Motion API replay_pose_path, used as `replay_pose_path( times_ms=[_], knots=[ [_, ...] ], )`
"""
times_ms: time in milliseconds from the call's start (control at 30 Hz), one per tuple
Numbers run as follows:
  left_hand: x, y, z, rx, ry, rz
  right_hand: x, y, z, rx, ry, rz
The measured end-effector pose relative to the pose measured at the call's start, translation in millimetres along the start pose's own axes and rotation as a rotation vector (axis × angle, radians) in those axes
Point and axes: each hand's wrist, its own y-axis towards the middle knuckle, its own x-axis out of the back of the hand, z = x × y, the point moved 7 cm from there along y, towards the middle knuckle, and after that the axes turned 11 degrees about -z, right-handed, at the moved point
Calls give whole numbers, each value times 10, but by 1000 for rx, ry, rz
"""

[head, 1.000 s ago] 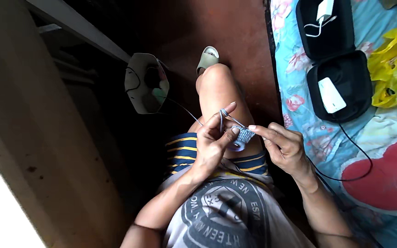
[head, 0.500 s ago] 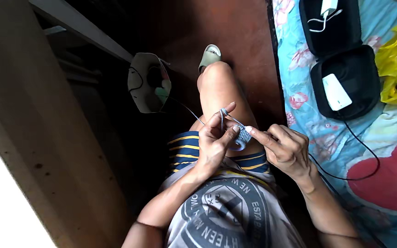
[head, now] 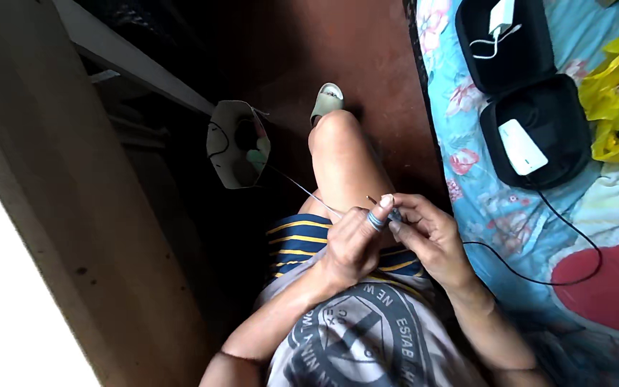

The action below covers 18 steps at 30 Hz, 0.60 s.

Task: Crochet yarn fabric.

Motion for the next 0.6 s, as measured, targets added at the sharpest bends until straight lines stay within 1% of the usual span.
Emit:
replay_pose_path(
  times_ms=[33,67,167,200,267,333,433,600],
  knots=[
    [7,-3,27,71,-75,-16,-14,14,-5,-25,49,-2],
    [25,13,64,184,-167,-35,-3,22,11,22,22,-8],
    [85,72,170,588,-422,-72,97,-14,115,393,-297,-78],
    [99,85,192,663,-471,-73,133,-31,145,506,-418,-105],
    [120,99,227,721,-527,-65,175,-59,196,675,-587,-142],
    [132,102,253,743,-564,-59,184,-75,225,755,-672,-132],
    [143,104,301,766,-605,-57,188,-84,227,811,-704,-91],
    [169,101,379,852,-620,-42,201,-74,183,832,-710,-43]
  ],
)
